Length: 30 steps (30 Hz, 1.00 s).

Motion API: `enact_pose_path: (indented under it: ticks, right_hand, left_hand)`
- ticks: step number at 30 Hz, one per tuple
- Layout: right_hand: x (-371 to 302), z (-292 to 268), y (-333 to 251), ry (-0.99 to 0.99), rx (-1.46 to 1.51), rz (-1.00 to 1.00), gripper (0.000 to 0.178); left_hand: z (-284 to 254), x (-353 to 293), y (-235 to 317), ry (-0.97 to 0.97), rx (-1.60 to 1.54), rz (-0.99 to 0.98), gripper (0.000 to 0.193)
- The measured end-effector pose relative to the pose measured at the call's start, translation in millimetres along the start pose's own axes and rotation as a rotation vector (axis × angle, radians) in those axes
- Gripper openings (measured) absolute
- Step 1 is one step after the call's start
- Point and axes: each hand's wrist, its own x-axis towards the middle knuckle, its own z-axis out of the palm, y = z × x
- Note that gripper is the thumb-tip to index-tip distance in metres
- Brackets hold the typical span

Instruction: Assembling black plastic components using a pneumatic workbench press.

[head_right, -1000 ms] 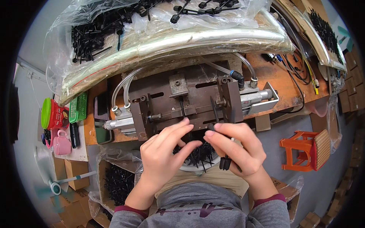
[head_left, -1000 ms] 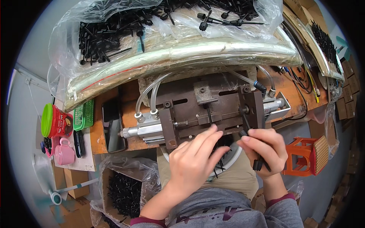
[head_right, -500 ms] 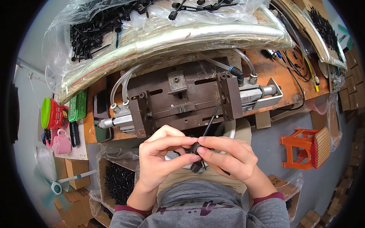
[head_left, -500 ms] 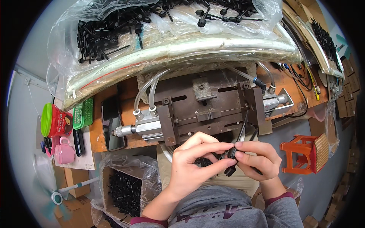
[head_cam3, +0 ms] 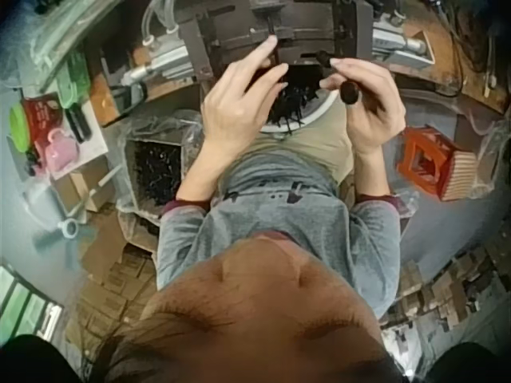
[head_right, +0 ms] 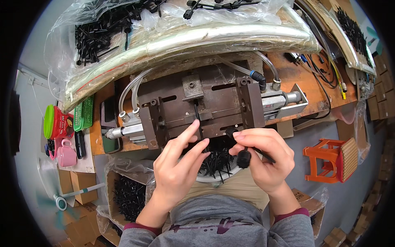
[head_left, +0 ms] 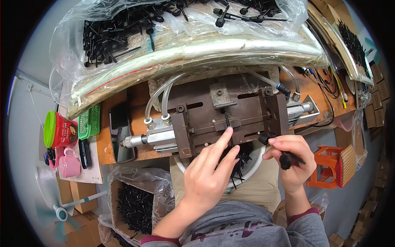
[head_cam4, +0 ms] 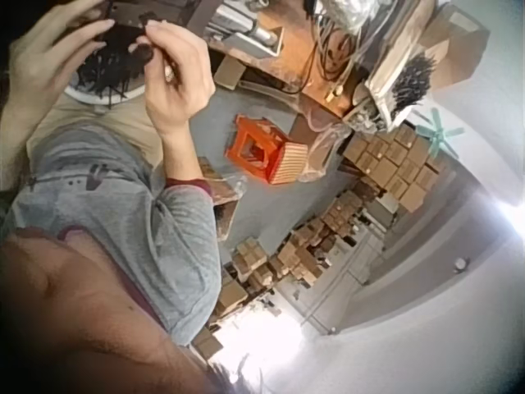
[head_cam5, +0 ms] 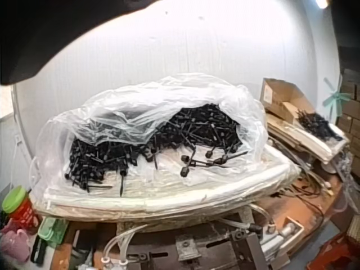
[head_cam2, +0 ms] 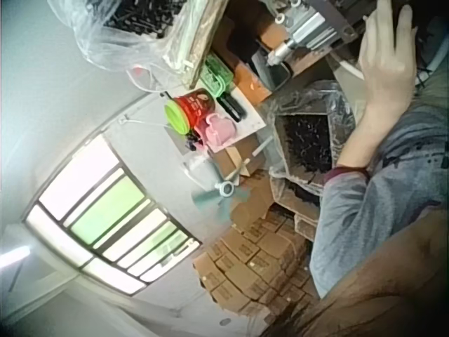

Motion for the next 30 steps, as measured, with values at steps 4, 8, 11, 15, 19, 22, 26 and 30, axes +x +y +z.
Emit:
enact_pose_path:
  ticks: [4, 8, 11, 15, 19, 22, 26, 30]
  right_hand:
    - [-2.1, -2.3, 0.4, 0.037, 0.105, 0.055, 0.016]
    - [-0.2, -2.6, -3.7, 0.053, 0.188, 0.125, 0.011]
    - [1.1, -0.6, -6.3, 0.063, 0.298, 0.219, 0.010]
    - [1.8, -1.9, -8.2, 0.067, 0.431, 0.335, 0.012]
    - [6.7, -3.2, -12.8, 0.016, 0.578, 0.524, 0.013]
    - [9.6, 0.4, -11.2, -0.064, 0.739, 0.670, 0.016]
    - [15.0, -2.2, -11.6, -0.051, 0.647, 0.696, 0.022]
    - [21.2, -2.4, -12.0, 0.268, 0.260, 0.287, 0.019]
  left_hand:
    - [4.0, 2.7, 1.9, -0.060, 0.245, 0.076, 0.030]
    - [1.1, 7.6, 4.1, -0.093, 0.296, 0.068, 0.028]
    - [-2.7, 9.4, 5.3, -0.122, 0.281, 0.043, 0.029]
    - [-5.0, 9.8, 4.7, -0.129, 0.222, 0.032, 0.029]
    - [-12.6, 15.5, 9.9, -0.047, -0.154, 0.094, 0.033]
    - [-14.1, 9.3, 14.1, -0.073, -0.320, 0.161, 0.032]
    - [-23.5, 2.3, 18.5, -0.122, -0.465, 0.171, 0.029]
    - [-31.8, -0.2, 20.0, -0.089, -0.448, 0.097, 0.031]
